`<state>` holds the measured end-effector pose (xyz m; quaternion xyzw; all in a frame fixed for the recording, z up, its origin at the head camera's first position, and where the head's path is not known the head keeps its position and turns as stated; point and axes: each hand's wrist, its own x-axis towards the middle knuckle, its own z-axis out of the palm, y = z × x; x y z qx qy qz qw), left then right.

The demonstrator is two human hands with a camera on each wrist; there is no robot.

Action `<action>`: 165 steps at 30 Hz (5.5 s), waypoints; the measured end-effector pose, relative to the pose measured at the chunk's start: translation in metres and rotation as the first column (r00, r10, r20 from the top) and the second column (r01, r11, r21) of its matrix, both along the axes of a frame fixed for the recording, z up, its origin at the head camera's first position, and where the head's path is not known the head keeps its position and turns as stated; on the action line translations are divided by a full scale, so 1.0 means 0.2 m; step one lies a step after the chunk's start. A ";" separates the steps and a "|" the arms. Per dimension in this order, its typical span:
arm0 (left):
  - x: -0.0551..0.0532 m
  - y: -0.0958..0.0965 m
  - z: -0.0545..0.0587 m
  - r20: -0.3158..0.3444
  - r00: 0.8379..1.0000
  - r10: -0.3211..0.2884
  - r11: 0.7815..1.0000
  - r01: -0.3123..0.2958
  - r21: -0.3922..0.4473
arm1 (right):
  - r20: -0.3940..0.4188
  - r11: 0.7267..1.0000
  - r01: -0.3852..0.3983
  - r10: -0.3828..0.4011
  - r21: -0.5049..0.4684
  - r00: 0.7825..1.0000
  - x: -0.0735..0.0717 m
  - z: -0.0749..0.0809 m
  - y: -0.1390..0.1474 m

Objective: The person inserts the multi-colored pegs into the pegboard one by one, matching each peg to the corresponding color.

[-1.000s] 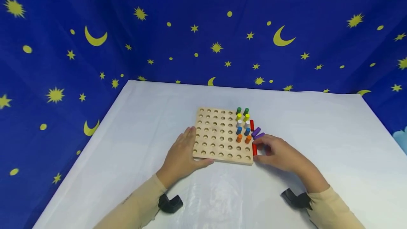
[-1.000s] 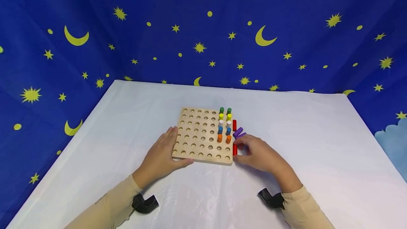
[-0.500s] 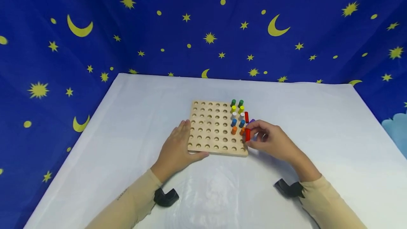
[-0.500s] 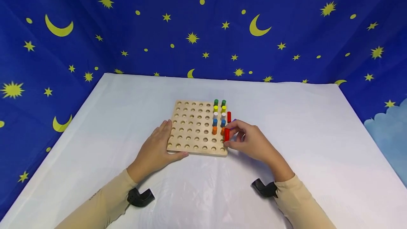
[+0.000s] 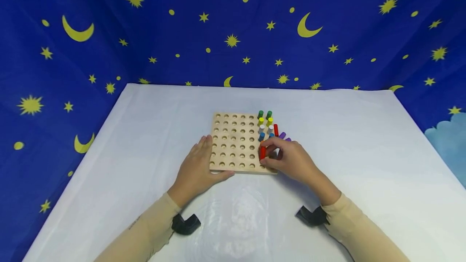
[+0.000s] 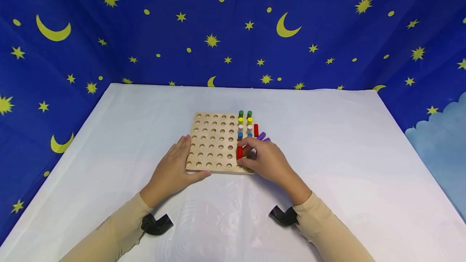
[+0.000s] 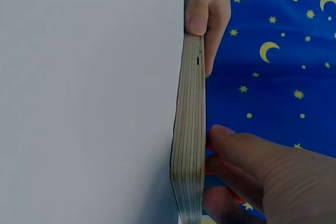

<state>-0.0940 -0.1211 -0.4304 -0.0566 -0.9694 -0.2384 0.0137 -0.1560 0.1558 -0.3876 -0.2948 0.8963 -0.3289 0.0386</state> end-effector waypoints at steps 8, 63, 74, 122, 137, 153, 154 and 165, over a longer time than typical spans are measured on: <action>0.00 -0.01 -0.01 -0.013 1.000 -0.007 1.000 0.007 -0.001 | -0.223 0.993 0.016 0.012 0.121 0.975 0.01 -0.02 -0.01; 0.00 0.00 0.00 0.008 1.000 0.007 1.000 -0.007 -0.004 | 0.136 0.952 0.040 -0.085 0.304 0.987 -0.39 -0.02 0.09; -0.01 0.00 -0.02 0.002 1.000 0.010 1.000 -0.010 -0.011 | 0.136 0.956 0.009 -0.051 0.293 0.989 -0.40 -0.03 0.11; -0.02 0.00 -0.01 0.021 1.000 0.003 1.000 -0.002 -0.019 | 0.267 0.985 0.070 -0.027 -0.155 0.963 -0.14 0.03 0.20; -0.01 0.00 0.00 0.026 1.000 0.002 1.000 -0.002 -0.017 | 0.122 0.998 0.001 0.006 -0.058 0.993 -0.05 -0.02 0.15; -0.01 0.00 0.00 0.006 1.000 -0.004 1.000 0.004 -0.020 | -0.088 0.993 -0.071 0.080 0.099 0.993 -0.04 0.00 0.12; -0.01 0.00 0.00 0.007 1.000 -0.004 1.000 0.004 -0.018 | -0.090 0.992 -0.079 0.088 0.102 0.992 -0.04 0.00 0.13; -0.01 0.00 -0.01 0.009 1.000 -0.003 1.000 0.003 -0.016 | -0.043 0.994 -0.079 0.083 0.075 0.996 -0.04 0.05 0.18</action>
